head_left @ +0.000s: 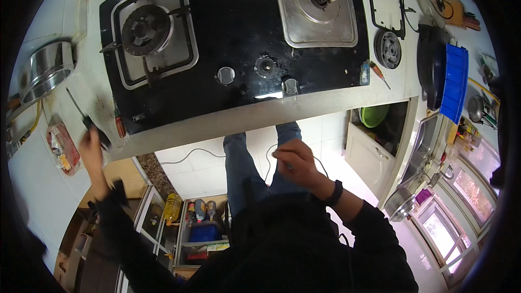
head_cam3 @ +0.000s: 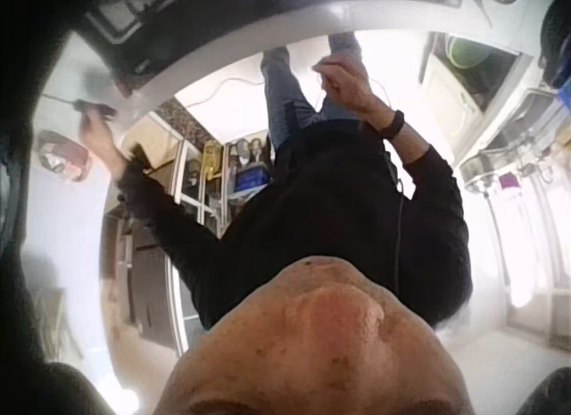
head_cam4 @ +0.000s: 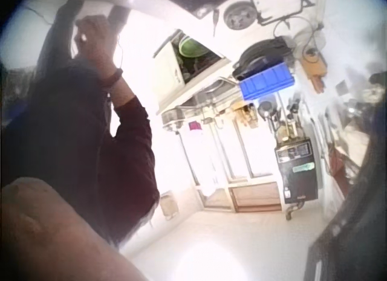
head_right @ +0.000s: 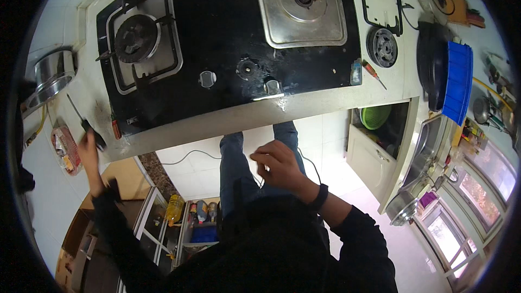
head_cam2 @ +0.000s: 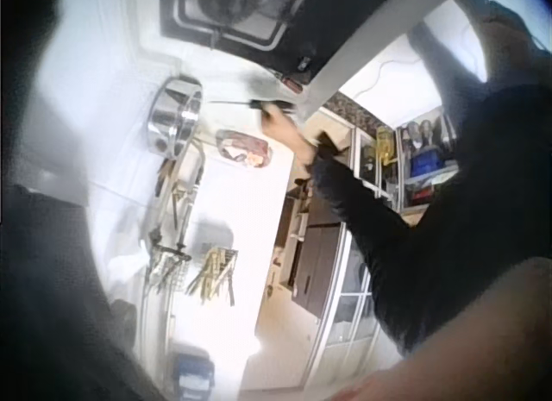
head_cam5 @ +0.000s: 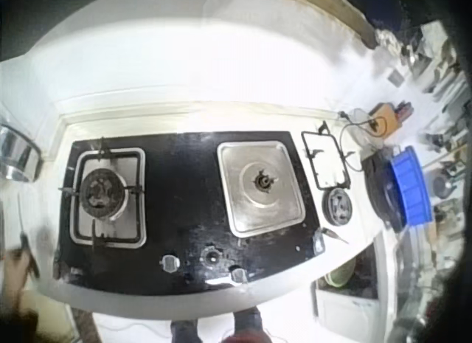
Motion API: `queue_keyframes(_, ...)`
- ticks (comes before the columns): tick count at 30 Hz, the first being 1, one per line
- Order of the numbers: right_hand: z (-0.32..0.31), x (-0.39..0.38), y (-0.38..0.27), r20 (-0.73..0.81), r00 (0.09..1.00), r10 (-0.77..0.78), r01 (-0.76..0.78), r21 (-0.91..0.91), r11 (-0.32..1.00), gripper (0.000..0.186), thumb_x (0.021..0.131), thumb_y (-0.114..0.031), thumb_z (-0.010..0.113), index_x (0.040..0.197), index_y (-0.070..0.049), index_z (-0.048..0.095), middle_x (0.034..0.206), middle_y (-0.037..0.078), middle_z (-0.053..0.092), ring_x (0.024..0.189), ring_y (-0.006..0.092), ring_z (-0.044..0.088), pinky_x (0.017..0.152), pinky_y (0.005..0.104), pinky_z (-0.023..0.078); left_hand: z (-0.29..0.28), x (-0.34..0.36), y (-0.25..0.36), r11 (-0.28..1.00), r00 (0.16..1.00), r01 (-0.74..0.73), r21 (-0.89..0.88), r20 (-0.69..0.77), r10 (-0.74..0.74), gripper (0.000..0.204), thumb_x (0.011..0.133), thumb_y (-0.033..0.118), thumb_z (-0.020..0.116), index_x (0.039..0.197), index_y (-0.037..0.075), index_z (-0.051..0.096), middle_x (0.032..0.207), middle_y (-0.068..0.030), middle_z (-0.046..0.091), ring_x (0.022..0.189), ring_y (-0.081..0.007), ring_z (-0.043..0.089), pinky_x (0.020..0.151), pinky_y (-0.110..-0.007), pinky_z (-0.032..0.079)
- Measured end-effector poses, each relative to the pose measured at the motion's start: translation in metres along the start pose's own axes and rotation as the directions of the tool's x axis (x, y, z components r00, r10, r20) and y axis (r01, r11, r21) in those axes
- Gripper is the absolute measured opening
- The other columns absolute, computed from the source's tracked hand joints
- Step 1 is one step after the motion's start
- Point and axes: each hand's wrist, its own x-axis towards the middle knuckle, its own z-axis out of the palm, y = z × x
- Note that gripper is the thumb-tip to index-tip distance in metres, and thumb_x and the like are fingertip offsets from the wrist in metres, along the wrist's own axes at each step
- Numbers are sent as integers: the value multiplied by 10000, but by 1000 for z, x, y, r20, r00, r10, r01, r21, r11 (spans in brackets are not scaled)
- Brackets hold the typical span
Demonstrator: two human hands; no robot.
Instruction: The person uses a screwdriver to remove and reattach components of a gas stove burner. They remove the burner cap and grate, unscrew the burner head, and then reassemble the parts in reverse order.
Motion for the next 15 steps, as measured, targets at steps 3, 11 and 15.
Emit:
queue_keyframes(3,6,11,-6,32,999,-41,36,160,987,372,781,-60,773,1140,-79,676,1043,97,644,889,260,648,733,366,541,25,-141,56,793,918,394,-464,158,-363,298,1043,293,580,962,27,686,800,6,620,720,-95,545,633,-276,432)
queue_keyframes(11,-61,-4,11,254,960,118,-165,173,971,753,719,-208,872,1385,-72,549,1256,140,593,1052,309,642,848,411,563,198,-284,341,639,807,490,-593,585,-76,319,1081,306,490,1087,13,616,917,-19,615,845,-101,588,718,-299,505)
queue_keyframes(15,-129,-11,58,75,984,162,-168,74,983,783,640,-141,886,1359,-59,588,1227,151,616,987,326,670,813,418,578,249,-278,435,385,731,647,-658,680,-66,302,1062,235,539,1075,-34,678,871,5,664,773,-51,559,647,-247,461)
